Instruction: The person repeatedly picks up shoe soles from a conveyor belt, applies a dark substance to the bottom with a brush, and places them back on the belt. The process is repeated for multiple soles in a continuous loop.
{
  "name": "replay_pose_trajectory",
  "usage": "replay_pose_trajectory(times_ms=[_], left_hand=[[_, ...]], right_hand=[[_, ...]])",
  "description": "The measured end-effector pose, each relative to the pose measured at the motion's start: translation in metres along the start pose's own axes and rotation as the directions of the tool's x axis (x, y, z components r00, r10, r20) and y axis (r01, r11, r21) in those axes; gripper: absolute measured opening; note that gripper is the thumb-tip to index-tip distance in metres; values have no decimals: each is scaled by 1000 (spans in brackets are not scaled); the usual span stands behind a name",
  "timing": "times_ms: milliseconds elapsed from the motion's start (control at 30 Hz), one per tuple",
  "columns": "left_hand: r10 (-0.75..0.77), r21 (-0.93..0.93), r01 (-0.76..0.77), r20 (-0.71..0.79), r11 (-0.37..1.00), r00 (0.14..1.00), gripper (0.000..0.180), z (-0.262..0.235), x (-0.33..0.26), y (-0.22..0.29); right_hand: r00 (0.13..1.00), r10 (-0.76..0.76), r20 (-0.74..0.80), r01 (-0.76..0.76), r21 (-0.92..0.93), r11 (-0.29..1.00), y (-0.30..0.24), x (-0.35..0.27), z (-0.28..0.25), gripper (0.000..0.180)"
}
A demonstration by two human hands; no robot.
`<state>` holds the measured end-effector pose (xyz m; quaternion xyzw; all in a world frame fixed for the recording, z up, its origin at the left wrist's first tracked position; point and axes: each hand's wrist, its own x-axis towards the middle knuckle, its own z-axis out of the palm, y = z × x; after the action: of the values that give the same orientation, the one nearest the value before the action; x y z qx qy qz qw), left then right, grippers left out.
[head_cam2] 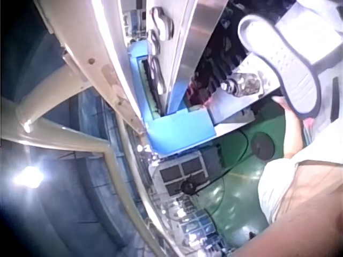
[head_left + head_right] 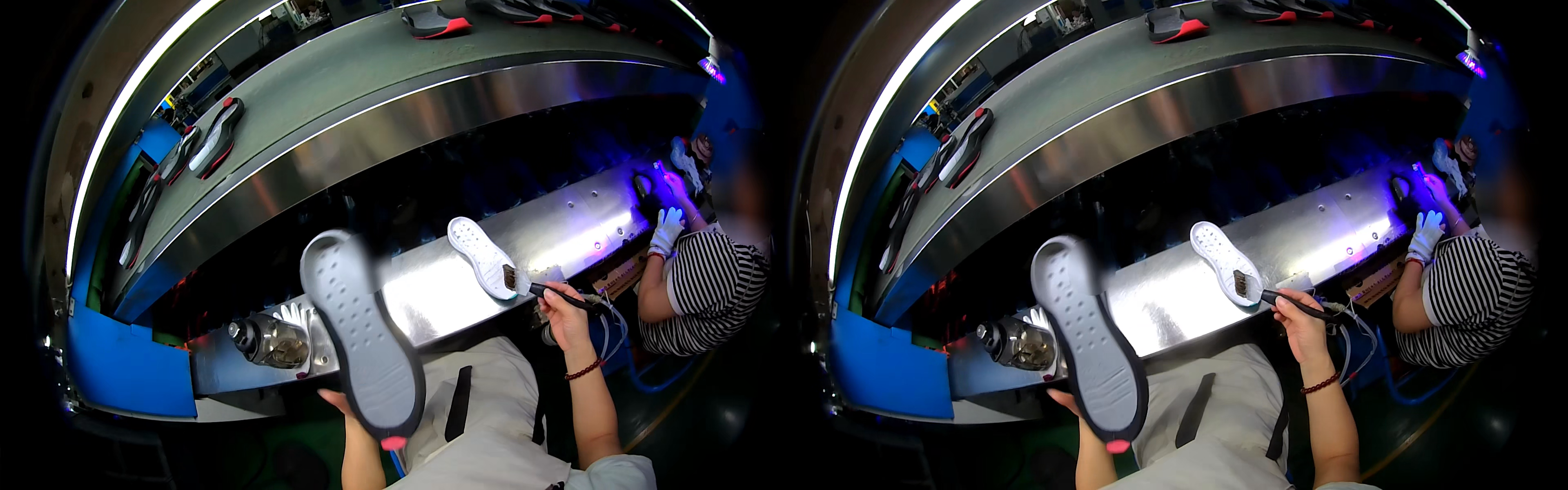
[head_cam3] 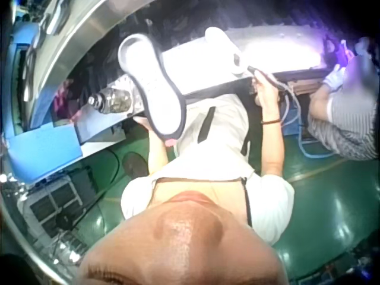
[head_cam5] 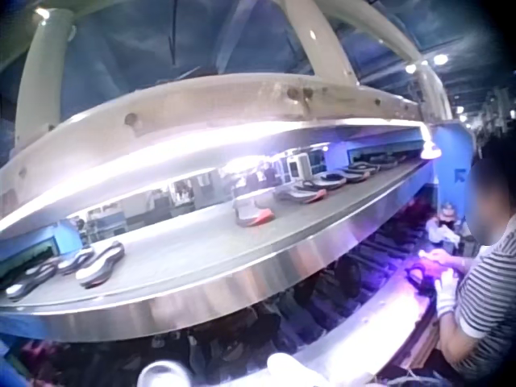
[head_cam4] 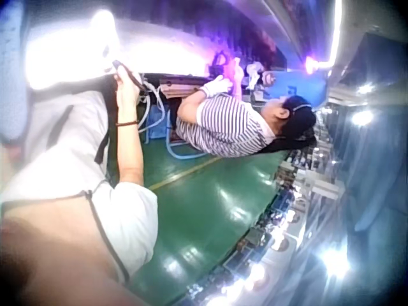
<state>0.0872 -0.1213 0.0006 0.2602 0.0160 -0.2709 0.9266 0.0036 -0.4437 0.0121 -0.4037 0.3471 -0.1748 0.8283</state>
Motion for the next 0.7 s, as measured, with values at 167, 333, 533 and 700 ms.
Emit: replay_pose_trajectory(times_ms=[167, 333, 533, 700], left_hand=[[-191, -197, 234, 218, 952, 957, 83, -3, 36, 12], [-73, 19, 72, 54, 997, 996, 84, -10, 72, -7], [-126, 89, 150, -228, 985, 965, 82, 45, 76, -54], [-239, -58, 235, -71, 970, 968, 90, 51, 71, -70]], right_hand=[[992, -9, 125, 13, -29, 999, -4, 0, 22, 17], [931, 41, 364, -19, -64, 998, -9, -4, 59, 20], [867, 123, 483, 35, -305, 952, -8, 4, 95, 19], [849, 128, 513, 55, -327, 943, -9, 23, 111, 19]])
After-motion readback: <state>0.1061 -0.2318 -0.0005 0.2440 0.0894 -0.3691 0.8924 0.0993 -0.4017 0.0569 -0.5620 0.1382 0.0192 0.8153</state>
